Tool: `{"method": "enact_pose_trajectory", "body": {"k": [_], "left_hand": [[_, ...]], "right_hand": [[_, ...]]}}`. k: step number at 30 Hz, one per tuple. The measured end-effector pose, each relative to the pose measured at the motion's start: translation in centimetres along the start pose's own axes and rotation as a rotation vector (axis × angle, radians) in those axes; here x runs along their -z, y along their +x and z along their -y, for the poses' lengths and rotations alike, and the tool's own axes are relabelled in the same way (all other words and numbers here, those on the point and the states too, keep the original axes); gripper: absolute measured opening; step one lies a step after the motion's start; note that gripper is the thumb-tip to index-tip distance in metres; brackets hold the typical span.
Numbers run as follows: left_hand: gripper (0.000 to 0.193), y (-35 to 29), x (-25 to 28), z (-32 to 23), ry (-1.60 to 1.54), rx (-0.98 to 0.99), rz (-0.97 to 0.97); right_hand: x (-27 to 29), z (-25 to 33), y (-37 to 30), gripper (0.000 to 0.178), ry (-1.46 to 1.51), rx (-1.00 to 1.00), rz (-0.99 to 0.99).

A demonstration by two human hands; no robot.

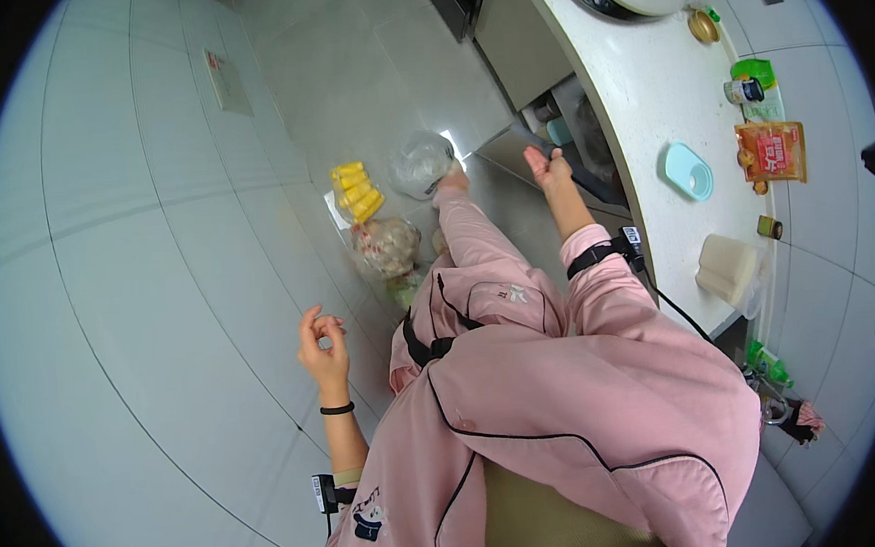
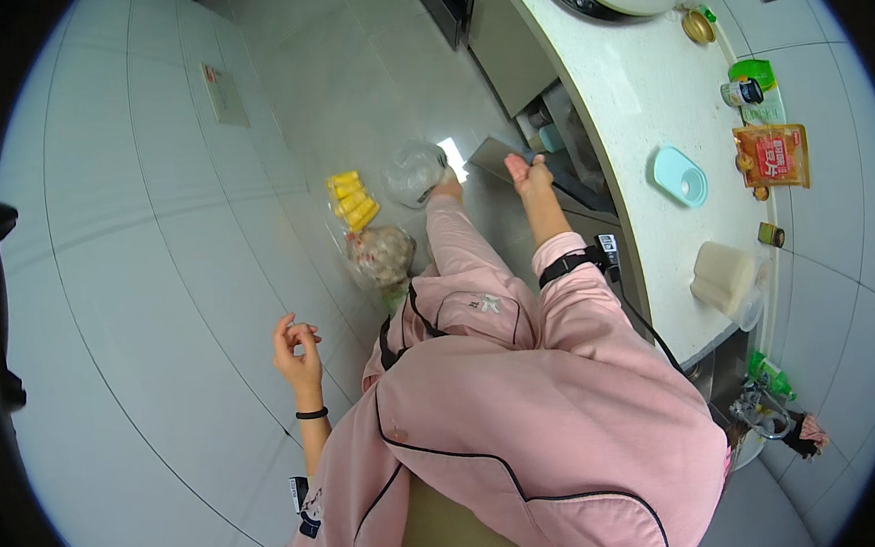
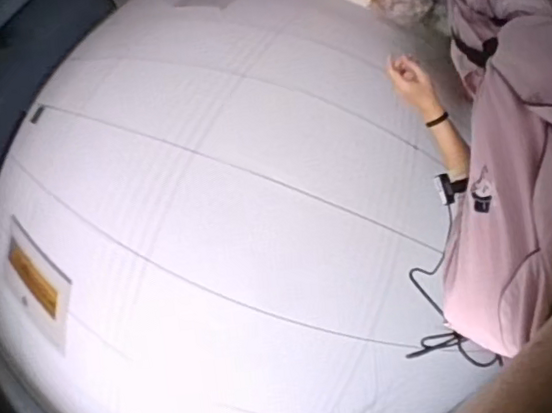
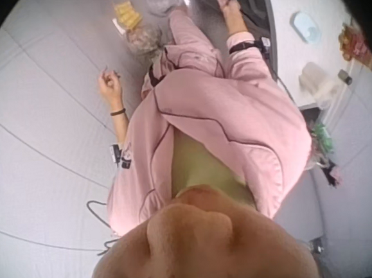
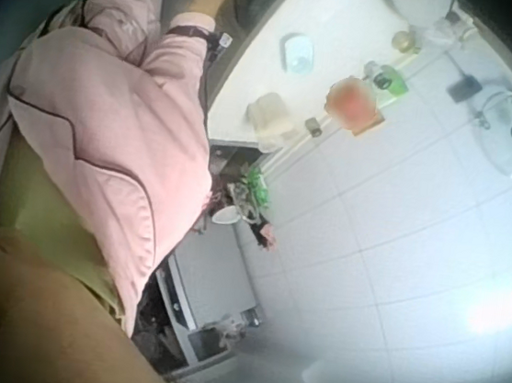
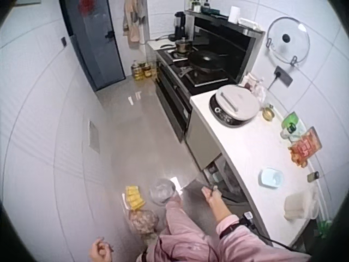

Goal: The person washes a wooden cutting board under running water, then retrieves a bowl and a bag of rice from a cabinet. They pour rice into the bowl and place the bowl on the counter.

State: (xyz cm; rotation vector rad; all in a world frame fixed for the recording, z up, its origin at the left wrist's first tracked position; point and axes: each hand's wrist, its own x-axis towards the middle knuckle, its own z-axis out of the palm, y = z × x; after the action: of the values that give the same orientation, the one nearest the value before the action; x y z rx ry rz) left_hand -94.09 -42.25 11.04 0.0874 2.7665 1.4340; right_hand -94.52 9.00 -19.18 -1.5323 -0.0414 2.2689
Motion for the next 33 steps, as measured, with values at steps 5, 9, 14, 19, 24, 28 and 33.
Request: {"method": "enact_pose_trajectory", "body": {"k": [5,9,14,19,24,28,33], "left_hand": [[0.027,12.8,-3.2,-0.1,0.053,-0.079,0.064],[0.027,24.7,-6.4,-0.6,0.043,-0.059,0.08],[0.026,42.5,-9.4,-3.0,-0.03,-0.042,0.021],[0.026,56.6,-10.3,-3.8,-0.009,-0.127,-0.019],[0.027,73.2,-11.0,-2.0,0.069,-0.178,-0.101],[0.027,89.0,-9.6,-2.3,0.046,-0.216,-0.152],[0.027,112.5,-8.1,-5.7,-0.015,-0.295,-0.149]], "right_hand": [[-3.3,4.0,3.9,0.059,0.159,0.135,-0.07],[-3.3,2.3,0.8,0.074,0.09,0.075,-0.311],[-16.5,-0.1,-2.6,0.029,-0.994,0.165,-0.451],[-47.4,-3.9,1.1,0.013,-1.335,0.581,0.009],[-77.6,-16.4,6.3,0.013,-1.38,0.717,0.683],[-94.8,-24.3,9.5,0.02,-1.55,0.898,0.887],[-107.6,-27.1,15.3,0.018,-1.412,0.71,0.796]]}}
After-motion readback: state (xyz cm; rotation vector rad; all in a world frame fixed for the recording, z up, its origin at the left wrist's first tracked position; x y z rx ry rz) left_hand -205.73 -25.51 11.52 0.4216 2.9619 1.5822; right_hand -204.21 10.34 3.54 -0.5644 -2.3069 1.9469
